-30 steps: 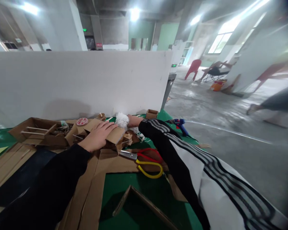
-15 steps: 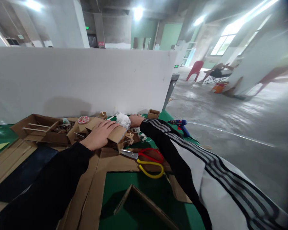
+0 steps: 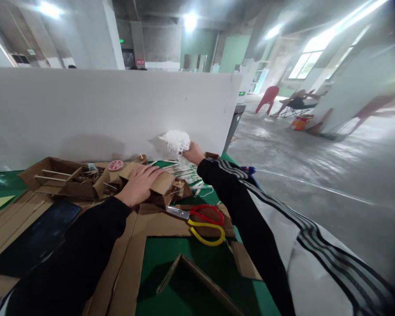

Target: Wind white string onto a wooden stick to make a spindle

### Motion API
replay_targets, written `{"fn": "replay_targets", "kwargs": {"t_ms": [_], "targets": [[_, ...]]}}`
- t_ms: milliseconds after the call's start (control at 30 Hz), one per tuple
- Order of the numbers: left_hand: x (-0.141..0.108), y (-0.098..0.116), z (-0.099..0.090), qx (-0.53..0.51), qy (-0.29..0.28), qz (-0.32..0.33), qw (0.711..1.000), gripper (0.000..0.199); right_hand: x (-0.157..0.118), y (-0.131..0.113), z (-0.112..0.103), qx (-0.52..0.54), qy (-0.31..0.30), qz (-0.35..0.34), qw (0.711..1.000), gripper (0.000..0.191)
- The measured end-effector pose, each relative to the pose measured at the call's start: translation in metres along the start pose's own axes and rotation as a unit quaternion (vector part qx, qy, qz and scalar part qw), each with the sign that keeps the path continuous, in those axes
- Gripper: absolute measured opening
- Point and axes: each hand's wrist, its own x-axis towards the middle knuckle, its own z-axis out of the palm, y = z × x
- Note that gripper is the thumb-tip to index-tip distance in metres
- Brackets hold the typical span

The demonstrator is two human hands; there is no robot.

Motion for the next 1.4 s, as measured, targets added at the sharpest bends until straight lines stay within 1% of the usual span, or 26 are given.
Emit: {"fn": "replay_targets", "kwargs": {"t_ms": [100, 200, 300, 367, 467, 567, 600, 633, 667, 700, 733, 767, 800, 900, 933, 1000, 1167, 1267, 1400], "targets": [[0.009, 0.004, 0.005, 0.003, 0.022, -0.027, 0.999, 0.081, 0.001, -0.015, -0.028, 0.096, 0.077, -0.023, 0.992, 0.031], [0.023, 0.006, 0.012, -0.001, 0.038, -0.056, 0.998, 0.080, -0.012, -0.032, -0.053, 0.187, 0.123, -0.028, 0.974, 0.029], [0.034, 0.010, 0.015, -0.019, 0.028, -0.059, 0.998, 0.082, -0.039, -0.050, -0.076, 0.271, 0.123, -0.022, 0.955, 0.029], [0.036, 0.016, 0.008, -0.037, 0.009, -0.042, 0.998, 0.085, -0.064, -0.062, -0.089, 0.316, 0.105, -0.015, 0.943, 0.027], [0.023, 0.036, -0.017, -0.075, -0.016, 0.001, 0.997, 0.080, -0.100, -0.077, -0.105, 0.366, 0.074, 0.006, 0.928, 0.022], [-0.004, 0.068, -0.049, -0.132, -0.059, 0.080, 0.986, 0.060, -0.128, -0.086, -0.116, 0.402, 0.055, 0.032, 0.913, 0.015], [-0.014, 0.080, -0.058, -0.151, -0.081, 0.111, 0.979, 0.051, -0.135, -0.088, -0.119, 0.414, 0.051, 0.041, 0.908, 0.015], [-0.024, 0.092, -0.064, -0.178, -0.109, 0.151, 0.966, 0.047, -0.142, -0.090, -0.120, 0.427, 0.049, 0.050, 0.902, 0.014], [-0.032, 0.103, -0.068, -0.228, -0.143, 0.193, 0.944, 0.051, -0.147, -0.091, -0.121, 0.440, 0.048, 0.058, 0.895, 0.013], [-0.040, 0.114, -0.068, -0.248, -0.173, 0.220, 0.927, 0.057, -0.153, -0.093, -0.121, 0.450, 0.047, 0.065, 0.889, 0.012], [-0.046, 0.124, -0.066, -0.252, -0.181, 0.233, 0.922, 0.059, -0.158, -0.093, -0.120, 0.459, 0.047, 0.071, 0.885, 0.011], [-0.050, 0.133, -0.061, -0.240, -0.188, 0.244, 0.920, 0.062, -0.162, -0.094, -0.120, 0.464, 0.047, 0.074, 0.881, 0.010], [-0.053, 0.141, -0.055, -0.223, -0.188, 0.258, 0.921, 0.060, -0.166, -0.094, -0.119, 0.466, 0.045, 0.076, 0.880, 0.009], [-0.056, 0.154, -0.036, -0.171, -0.177, 0.281, 0.928, 0.033, -0.174, -0.093, -0.117, 0.468, 0.040, 0.076, 0.880, 0.007], [-0.056, 0.155, -0.032, -0.155, -0.171, 0.286, 0.930, 0.024, -0.176, -0.091, -0.117, 0.470, 0.039, 0.077, 0.878, 0.008], [-0.055, 0.154, -0.028, -0.126, -0.163, 0.283, 0.937, 0.015, -0.178, -0.087, -0.117, 0.475, 0.044, 0.082, 0.875, 0.010], [-0.054, 0.139, -0.032, -0.069, -0.158, 0.220, 0.960, 0.017, -0.181, -0.072, -0.120, 0.470, 0.069, 0.100, 0.874, 0.011], [-0.053, 0.127, -0.033, -0.057, -0.154, 0.187, 0.969, 0.018, -0.183, -0.066, -0.119, 0.467, 0.074, 0.108, 0.875, 0.009], [-0.053, 0.114, -0.035, -0.047, -0.150, 0.148, 0.976, 0.021, -0.186, -0.063, -0.116, 0.462, 0.075, 0.114, 0.876, 0.009]]}}
